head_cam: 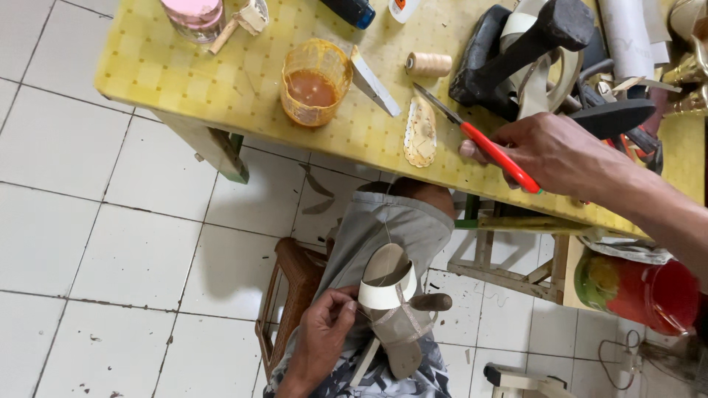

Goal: The person sits on a chair and sews a beige sandal held on their lap using a needle and thread. They pull the thread through the sandal strap, adjust the sandal's position, and use a pair of scissors to cut the thread.

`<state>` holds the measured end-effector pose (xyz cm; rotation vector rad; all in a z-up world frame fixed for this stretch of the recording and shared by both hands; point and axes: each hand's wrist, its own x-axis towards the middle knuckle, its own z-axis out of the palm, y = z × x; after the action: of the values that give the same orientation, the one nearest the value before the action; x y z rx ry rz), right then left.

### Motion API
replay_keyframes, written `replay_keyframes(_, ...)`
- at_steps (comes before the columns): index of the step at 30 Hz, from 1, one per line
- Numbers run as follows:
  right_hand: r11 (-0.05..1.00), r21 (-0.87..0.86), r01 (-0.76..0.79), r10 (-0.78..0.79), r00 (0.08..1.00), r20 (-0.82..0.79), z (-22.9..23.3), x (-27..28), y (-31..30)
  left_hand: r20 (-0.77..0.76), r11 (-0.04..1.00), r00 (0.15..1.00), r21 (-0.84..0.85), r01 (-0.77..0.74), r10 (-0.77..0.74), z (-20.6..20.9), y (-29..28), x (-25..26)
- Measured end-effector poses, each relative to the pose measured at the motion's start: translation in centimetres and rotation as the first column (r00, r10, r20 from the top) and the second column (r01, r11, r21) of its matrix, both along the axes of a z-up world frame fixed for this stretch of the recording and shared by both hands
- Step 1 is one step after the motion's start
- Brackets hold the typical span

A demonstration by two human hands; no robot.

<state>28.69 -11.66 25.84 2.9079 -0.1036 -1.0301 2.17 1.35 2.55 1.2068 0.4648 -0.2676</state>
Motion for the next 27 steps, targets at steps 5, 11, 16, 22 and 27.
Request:
replay_keyframes(5,0.998,0.052,-0.026,0.023,0.998,0.055,0.6,-2.0,-2.8,-0.052,0.999,0.998,0.033,0.034,-0.032,0.3,0.3,-0.2)
replay_keyframes(11,0.817,0.576,0.036,-0.365,0.805,0.468,0.1,-8.5,-15.2,0.019,0.999,0.999,0.009,-0.038,0.038,-3.0,-0.8,-1.1)
replay_keyframes(16,0.645,0.764,0.006,-0.621,0.586,0.520,-3.6,-6.7,-24.0,0.138,0.997,0.988,-0.022,-0.073,0.076,-3.9,-0.7,-1.8)
replay_keyframes(22,0.993,0.081,0.085,-0.117,0.687,0.717,-10.6,-1.0,-33.6,-0.039,0.993,0.999,0.116,0.000,0.005,-0.2,-0.1,-0.2)
replay_keyframes(27,0.709,0.620,0.336,-0.598,0.753,0.275,-22.9,8.2,-49.5,0.001,0.993,0.999,0.110,0.043,-0.043,1.9,-0.1,0.3)
